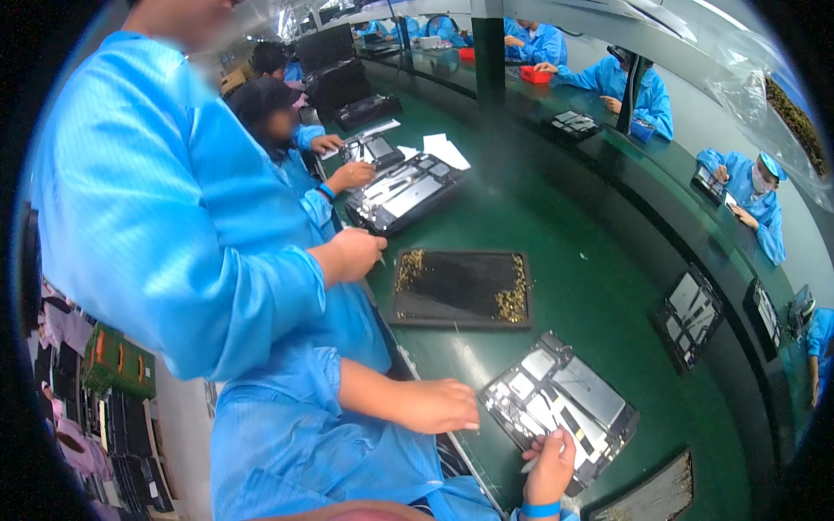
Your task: The recorder is applying sealant/glue from a tube to the edges of tablet components during an electronics assembly process.
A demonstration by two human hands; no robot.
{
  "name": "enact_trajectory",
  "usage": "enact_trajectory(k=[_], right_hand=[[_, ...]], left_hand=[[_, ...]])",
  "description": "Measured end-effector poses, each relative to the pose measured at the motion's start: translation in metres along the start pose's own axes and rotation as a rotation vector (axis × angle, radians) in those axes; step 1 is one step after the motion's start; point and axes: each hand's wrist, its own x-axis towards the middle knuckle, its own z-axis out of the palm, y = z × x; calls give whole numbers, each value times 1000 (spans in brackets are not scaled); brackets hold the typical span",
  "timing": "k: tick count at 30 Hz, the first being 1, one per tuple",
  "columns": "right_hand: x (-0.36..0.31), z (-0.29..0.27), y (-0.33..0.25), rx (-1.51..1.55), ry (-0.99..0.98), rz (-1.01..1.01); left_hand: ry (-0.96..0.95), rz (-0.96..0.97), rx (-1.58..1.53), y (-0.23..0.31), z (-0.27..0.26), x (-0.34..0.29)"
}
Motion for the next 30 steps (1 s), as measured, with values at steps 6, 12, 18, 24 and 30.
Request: enact_trajectory(k=[6, 12, 18, 24, 30], right_hand=[[3, -9, -1, 32, -162, -34], [-3, -20, 4, 103, -220, -89], [-3, -25, 7, 143, -232, -45], [2, -30, 10, 41, -196, -121], [12, -43, 5, 144, -76, -122]], left_hand=[[229, 13, 84, 13, 32, 24], [172, -42, 112, 26, 43, 32], [205, -107, 147, 31, 59, 31], [282, -21, 218, 22, 64, 41], [227, -46, 247, 16, 63, 59]])
